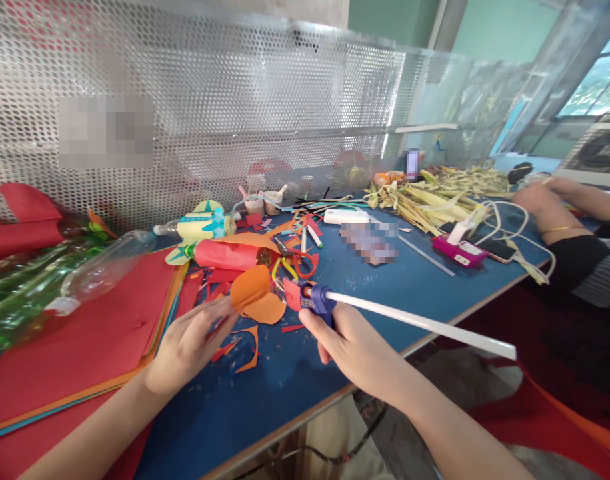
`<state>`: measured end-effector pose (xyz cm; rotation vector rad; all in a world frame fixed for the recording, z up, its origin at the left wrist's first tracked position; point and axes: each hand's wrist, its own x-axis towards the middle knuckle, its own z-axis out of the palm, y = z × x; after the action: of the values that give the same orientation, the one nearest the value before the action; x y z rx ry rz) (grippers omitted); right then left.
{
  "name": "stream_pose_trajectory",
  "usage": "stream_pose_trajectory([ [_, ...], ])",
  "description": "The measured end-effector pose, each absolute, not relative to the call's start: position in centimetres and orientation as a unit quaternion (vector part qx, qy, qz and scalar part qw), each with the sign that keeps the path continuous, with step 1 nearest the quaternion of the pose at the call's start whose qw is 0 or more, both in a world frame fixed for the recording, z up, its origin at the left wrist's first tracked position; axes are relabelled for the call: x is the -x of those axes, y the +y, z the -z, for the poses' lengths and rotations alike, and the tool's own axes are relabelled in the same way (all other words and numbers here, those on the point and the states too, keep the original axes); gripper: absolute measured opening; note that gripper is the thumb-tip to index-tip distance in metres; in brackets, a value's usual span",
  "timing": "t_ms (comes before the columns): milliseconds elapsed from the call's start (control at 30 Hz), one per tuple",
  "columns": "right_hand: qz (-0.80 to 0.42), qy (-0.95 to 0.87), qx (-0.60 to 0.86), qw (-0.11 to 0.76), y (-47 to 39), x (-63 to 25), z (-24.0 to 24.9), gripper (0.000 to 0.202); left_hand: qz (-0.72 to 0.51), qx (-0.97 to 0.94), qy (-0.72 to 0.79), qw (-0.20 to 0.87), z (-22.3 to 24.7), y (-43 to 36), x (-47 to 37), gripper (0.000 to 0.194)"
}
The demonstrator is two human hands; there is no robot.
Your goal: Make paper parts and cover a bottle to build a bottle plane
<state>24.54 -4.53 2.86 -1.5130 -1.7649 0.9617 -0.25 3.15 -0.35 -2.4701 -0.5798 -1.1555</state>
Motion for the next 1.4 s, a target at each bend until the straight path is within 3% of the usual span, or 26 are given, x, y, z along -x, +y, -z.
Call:
stream_pose_trajectory([
  [167, -0.334, -0.673, 0.583, 0.310, -4.1, -25.2, -2.5, 0.050, 0.436, 0.853, -0.222, 0.181, 0.4, 3.3, 0.1, 0.012],
  [300, -0.143, -0.719, 0.611, 0.300, -2.8, -27.1, -1.7, 0.031, 0.463, 0.829, -0.261, 0.175, 0.9, 3.6, 0.0, 0.016],
  [400, -0.005, -0.752, 0.621, 0.222, -1.4, -28.7, -0.6, 0.013, 0.480, 0.809, -0.300, 0.160, 1.3, 3.7, -0.1, 0.017],
  [500, 0.029, -0.769, 0.620, 0.156, 0.0, -30.0, 0.5, 0.017, 0.497, 0.785, -0.359, 0.086, 1.4, 3.6, -0.3, 0.015],
  [667, -0.019, -0.796, 0.594, 0.116, 1.8, -31.9, 0.8, 0.019, 0.514, 0.701, -0.478, -0.122, 1.3, 3.6, -0.8, 0.020],
  [800, -0.117, -0.807, 0.569, 0.107, 2.5, -32.8, -1.3, 0.031, 0.516, 0.669, -0.495, -0.206, 1.1, 3.8, -0.9, 0.024],
  [900, -0.116, -0.776, 0.593, 0.183, 2.8, -31.7, -3.4, 0.028, 0.529, 0.653, -0.485, -0.244, 0.9, 3.8, -1.0, 0.024],
  [1000, -0.185, -0.805, 0.490, 0.278, 3.9, -28.7, -4.9, 0.021, 0.550, 0.632, -0.473, -0.272, 0.3, 3.5, -1.2, 0.024],
  [1133, -0.290, -0.858, 0.303, 0.296, 5.9, -24.2, -5.2, 0.035, 0.568, 0.598, -0.450, -0.342, -0.8, 2.7, -1.7, 0.027],
  [1400, -0.286, -0.845, 0.208, 0.402, 7.1, -22.6, -2.6, 0.022, 0.547, 0.561, -0.431, -0.447, -1.1, 2.0, -1.9, 0.029],
])
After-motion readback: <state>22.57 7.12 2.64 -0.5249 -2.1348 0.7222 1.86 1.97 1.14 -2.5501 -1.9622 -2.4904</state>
